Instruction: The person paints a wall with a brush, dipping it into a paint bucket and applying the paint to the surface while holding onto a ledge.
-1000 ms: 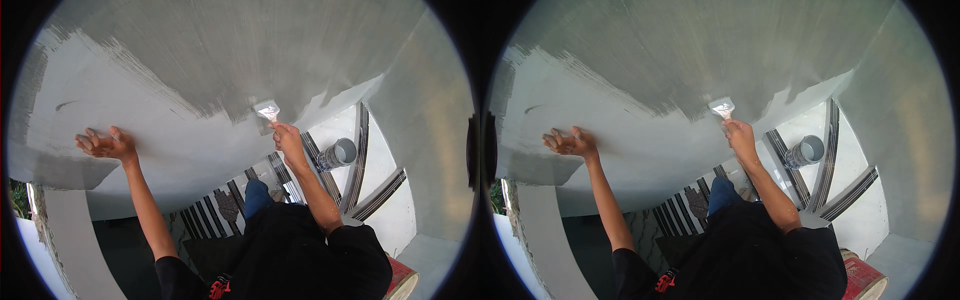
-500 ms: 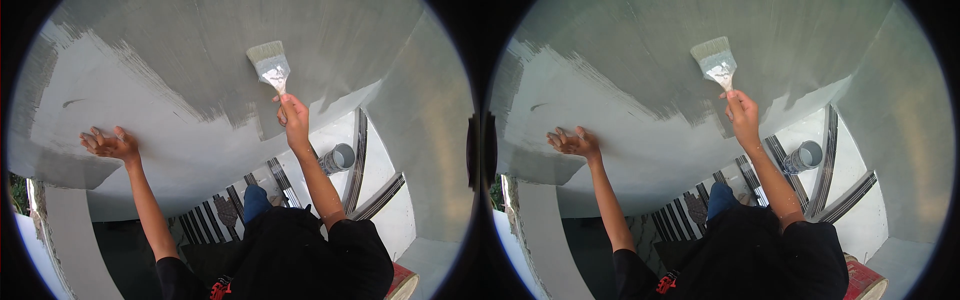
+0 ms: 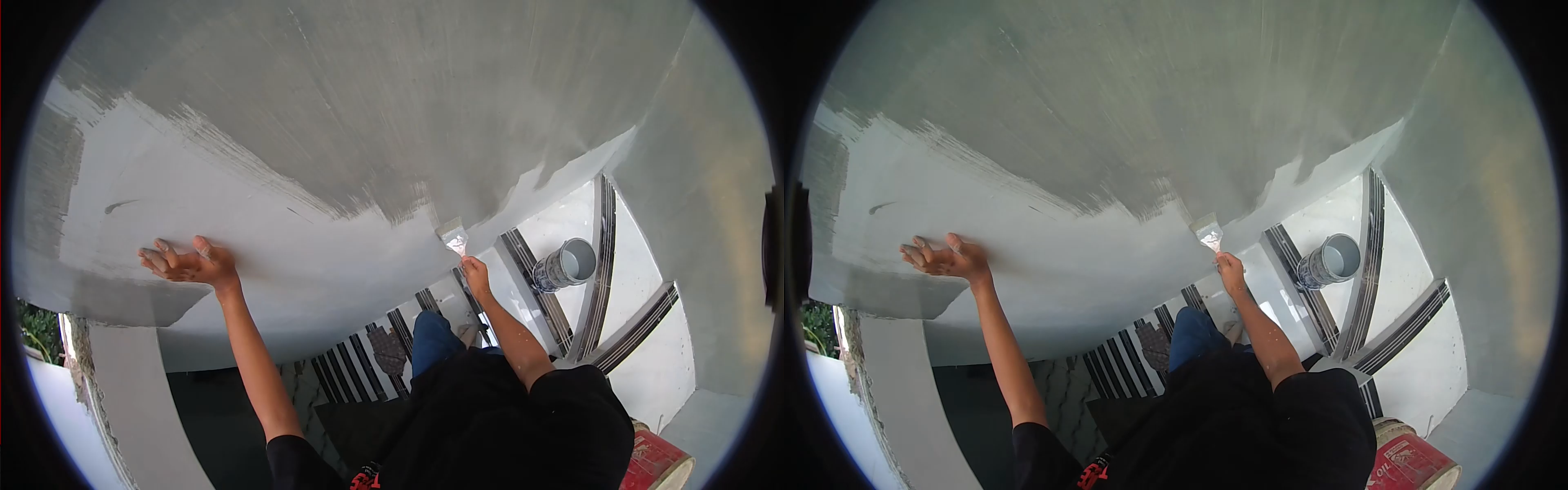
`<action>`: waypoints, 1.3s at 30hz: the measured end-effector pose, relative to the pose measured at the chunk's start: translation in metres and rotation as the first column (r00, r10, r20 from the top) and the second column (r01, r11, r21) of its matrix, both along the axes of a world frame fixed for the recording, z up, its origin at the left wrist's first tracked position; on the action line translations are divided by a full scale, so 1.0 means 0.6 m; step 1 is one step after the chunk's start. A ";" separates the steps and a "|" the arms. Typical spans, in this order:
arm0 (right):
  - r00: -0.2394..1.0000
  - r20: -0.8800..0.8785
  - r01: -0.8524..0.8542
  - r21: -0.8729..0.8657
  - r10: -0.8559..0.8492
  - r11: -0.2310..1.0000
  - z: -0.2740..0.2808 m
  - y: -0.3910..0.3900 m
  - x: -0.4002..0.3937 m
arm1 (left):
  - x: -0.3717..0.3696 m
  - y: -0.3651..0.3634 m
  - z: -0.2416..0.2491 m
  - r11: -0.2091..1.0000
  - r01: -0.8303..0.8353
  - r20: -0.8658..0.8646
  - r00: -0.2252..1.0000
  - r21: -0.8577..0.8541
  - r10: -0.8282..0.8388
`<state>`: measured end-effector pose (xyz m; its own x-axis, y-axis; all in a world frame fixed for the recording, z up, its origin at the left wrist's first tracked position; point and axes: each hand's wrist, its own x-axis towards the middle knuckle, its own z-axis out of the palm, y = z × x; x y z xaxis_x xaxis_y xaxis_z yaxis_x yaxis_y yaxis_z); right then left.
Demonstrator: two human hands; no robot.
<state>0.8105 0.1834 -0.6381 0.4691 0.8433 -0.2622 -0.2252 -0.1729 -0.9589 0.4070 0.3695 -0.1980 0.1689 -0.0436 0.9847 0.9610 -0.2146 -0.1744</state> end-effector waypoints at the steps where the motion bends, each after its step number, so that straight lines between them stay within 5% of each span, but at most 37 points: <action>1: 1.000 0.018 -0.001 -0.057 0.002 0.998 -0.014 -0.004 -0.001 | 0.000 -0.001 0.000 1.000 -0.005 0.001 1.000 -0.007 0.005; 10: 0.973 0.232 0.093 -0.393 0.000 0.915 -0.131 -0.026 0.020 | -0.004 0.002 -0.001 1.000 0.025 -0.036 0.999 -0.012 -0.025; 13: 0.973 0.230 0.089 -0.513 0.037 0.854 -0.070 -0.016 0.043 | -0.003 0.002 0.002 1.000 0.005 -0.042 0.999 0.001 -0.005; 18: 0.884 0.467 0.168 -0.365 0.024 0.916 0.016 0.052 0.059 | 0.002 -0.003 0.002 0.999 -0.032 -0.052 0.998 0.005 0.033; 21: 0.925 0.373 0.159 -0.202 -0.074 0.966 0.028 -0.005 0.046 | -0.009 0.001 -0.003 0.998 -0.062 -0.044 0.997 -0.014 0.061; 26: 0.925 0.380 0.180 -0.444 0.002 0.878 -0.065 -0.021 0.061 | -0.011 0.000 -0.005 1.000 -0.008 -0.041 0.999 -0.012 0.007; 31: 0.934 0.346 0.195 -0.273 -0.093 0.942 -0.012 0.035 0.061 | -0.013 0.001 -0.002 1.000 -0.012 -0.045 0.999 -0.011 0.011; 34: 0.962 0.235 0.177 -0.159 -0.137 0.971 -0.072 -0.013 0.074 | -0.010 0.012 -0.005 1.000 -0.009 -0.038 0.999 -0.003 0.009; 39: 0.916 0.387 0.239 -0.319 -0.104 0.917 -0.104 0.022 0.121 | -0.009 0.005 -0.004 1.000 0.003 -0.053 0.999 -0.010 -0.003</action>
